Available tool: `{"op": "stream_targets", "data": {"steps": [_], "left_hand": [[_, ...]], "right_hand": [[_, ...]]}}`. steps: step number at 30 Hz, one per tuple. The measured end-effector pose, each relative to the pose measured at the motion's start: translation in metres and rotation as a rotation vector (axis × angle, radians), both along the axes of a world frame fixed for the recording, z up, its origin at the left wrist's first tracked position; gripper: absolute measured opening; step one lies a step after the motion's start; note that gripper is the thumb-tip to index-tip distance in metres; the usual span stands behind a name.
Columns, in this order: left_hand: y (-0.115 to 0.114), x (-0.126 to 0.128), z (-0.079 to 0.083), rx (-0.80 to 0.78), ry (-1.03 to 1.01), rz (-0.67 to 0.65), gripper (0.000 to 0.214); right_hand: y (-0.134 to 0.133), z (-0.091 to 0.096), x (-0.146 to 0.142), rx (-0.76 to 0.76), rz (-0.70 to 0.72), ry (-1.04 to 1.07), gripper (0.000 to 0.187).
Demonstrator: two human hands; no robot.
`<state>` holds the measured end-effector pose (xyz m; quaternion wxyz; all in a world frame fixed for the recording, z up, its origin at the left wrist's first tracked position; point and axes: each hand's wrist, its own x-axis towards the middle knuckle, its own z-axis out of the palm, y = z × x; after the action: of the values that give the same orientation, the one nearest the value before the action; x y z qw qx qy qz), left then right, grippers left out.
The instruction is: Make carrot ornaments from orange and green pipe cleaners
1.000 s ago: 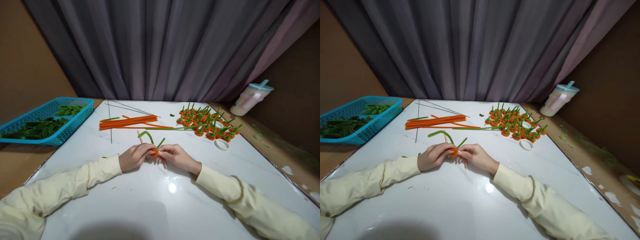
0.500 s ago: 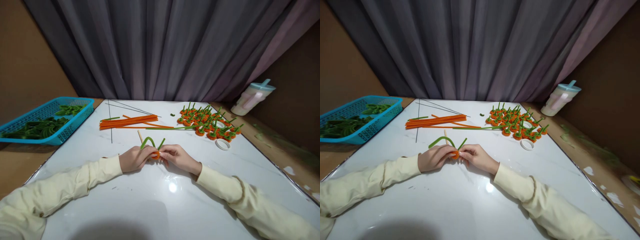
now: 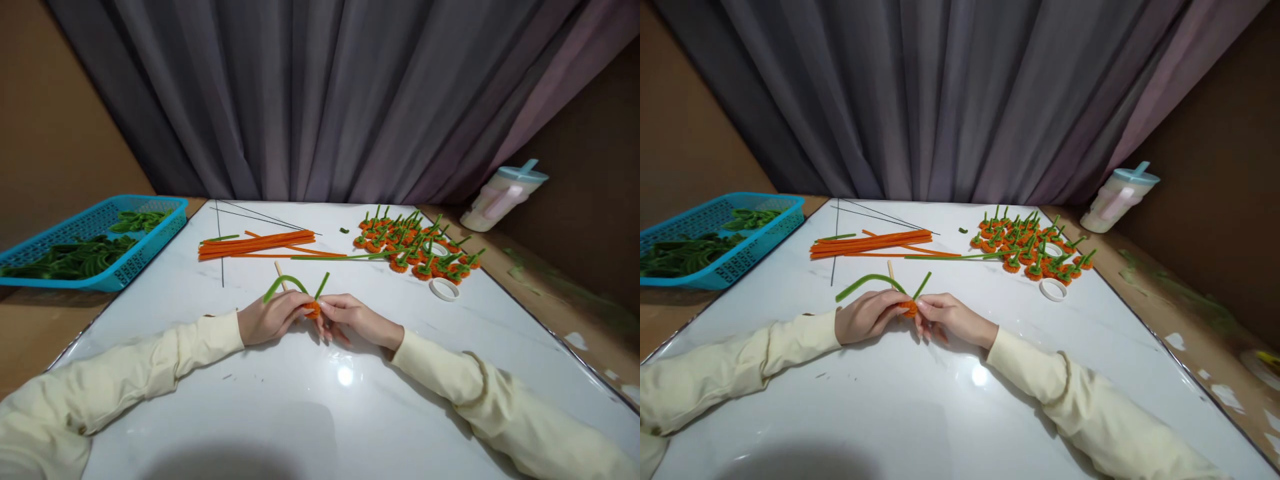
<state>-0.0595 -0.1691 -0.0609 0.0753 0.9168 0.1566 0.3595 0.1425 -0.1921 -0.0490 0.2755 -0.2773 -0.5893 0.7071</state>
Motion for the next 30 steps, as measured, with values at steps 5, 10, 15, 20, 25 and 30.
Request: {"op": "stream_targets", "data": {"steps": [5, 10, 15, 20, 25, 30], "left_hand": [[0.000, 0.000, 0.000, 0.041, 0.011, 0.019, 0.016], [0.000, 0.001, 0.000, 0.048, 0.047, 0.042, 0.014], [-0.001, 0.002, -0.001, 0.070, 0.036, 0.032, 0.013], [-0.002, 0.003, -0.001, 0.098, -0.036, 0.109, 0.015], [-0.002, 0.002, 0.001, 0.059, -0.001, 0.036, 0.015], [0.000, 0.002, 0.002, 0.029, 0.028, -0.029, 0.015]], "right_hand": [[-0.002, 0.000, -0.003, -0.039, 0.037, 0.032, 0.037], [-0.003, -0.004, -0.003, -0.026, 0.009, 0.020, 0.035], [-0.007, -0.001, -0.003, 0.187, -0.071, -0.120, 0.037], [-0.011, 0.003, -0.003, 0.642, -0.179, -0.422, 0.031], [-0.014, 0.000, -0.004, 0.793, -0.173, -0.609, 0.025], [-0.013, -0.006, -0.003, 0.956, -0.174, -0.613, 0.026]]}}
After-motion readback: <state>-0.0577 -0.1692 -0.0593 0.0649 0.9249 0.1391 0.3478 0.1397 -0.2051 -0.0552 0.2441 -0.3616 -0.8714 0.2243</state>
